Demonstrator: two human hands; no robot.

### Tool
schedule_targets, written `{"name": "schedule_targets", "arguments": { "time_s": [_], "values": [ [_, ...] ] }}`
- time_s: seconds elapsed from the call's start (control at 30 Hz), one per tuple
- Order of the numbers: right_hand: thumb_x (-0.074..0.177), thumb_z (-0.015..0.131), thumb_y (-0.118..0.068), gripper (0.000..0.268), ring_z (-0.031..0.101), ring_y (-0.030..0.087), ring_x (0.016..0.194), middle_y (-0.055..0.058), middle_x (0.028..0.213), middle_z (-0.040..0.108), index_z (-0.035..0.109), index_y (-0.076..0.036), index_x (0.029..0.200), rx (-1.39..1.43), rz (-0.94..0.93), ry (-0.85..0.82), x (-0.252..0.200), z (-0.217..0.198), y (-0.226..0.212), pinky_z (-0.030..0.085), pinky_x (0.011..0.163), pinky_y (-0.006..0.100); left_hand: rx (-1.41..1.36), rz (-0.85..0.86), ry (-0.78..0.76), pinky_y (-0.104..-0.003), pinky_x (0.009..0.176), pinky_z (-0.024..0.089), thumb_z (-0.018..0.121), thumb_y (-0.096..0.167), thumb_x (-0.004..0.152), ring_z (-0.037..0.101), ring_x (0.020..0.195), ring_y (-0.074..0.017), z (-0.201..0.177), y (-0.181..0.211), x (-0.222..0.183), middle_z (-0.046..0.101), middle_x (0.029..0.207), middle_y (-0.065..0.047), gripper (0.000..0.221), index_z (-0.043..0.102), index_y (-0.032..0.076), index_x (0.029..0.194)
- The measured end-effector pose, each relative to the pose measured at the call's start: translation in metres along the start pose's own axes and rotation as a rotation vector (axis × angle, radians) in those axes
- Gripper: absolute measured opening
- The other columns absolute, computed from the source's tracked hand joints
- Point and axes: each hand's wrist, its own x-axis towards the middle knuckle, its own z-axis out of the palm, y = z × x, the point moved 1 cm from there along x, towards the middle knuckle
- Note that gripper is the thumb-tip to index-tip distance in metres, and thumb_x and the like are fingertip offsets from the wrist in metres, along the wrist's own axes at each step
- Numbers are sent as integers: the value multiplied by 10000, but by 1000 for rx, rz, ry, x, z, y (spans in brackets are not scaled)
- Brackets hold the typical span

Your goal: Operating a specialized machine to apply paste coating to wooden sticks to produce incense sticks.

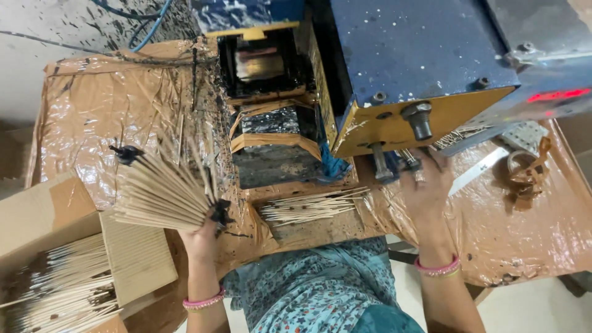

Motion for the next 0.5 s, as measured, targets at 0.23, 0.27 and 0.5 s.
{"name": "schedule_targets", "arguments": {
  "time_s": [0.23, 0.27, 0.5],
  "values": [
    [882, 678, 109, 366, 585, 36, 814, -14, 950, 674, 662, 3, 1232, 1168, 466, -606, -54, 93, -15, 466, 668, 182, 261, 402, -617, -331, 776, 542, 676, -44, 732, 631, 985, -256, 57, 51, 12, 647, 1095, -128, 312, 658, -13, 1043],
    [912, 667, 103, 305, 588, 50, 864, 7, 998, 676, 675, 5, 1201, 1213, 460, -635, -46, 98, -14, 481, 722, 203, 258, 296, -565, -342, 726, 510, 687, -53, 759, 611, 917, -271, 45, 37, 20, 663, 1055, -150, 304, 672, -33, 1062],
    [907, 639, 51, 299, 595, 235, 1086, 131, 1158, 625, 556, -44, 1177, 1271, 435, -566, -17, 236, 1, 498, 904, 349, -12, -180, -69, -283, 634, 555, 515, -111, 687, 668, 761, -132, 61, 93, 107, 693, 912, -8, 417, 615, 34, 1066]
  ]
}}
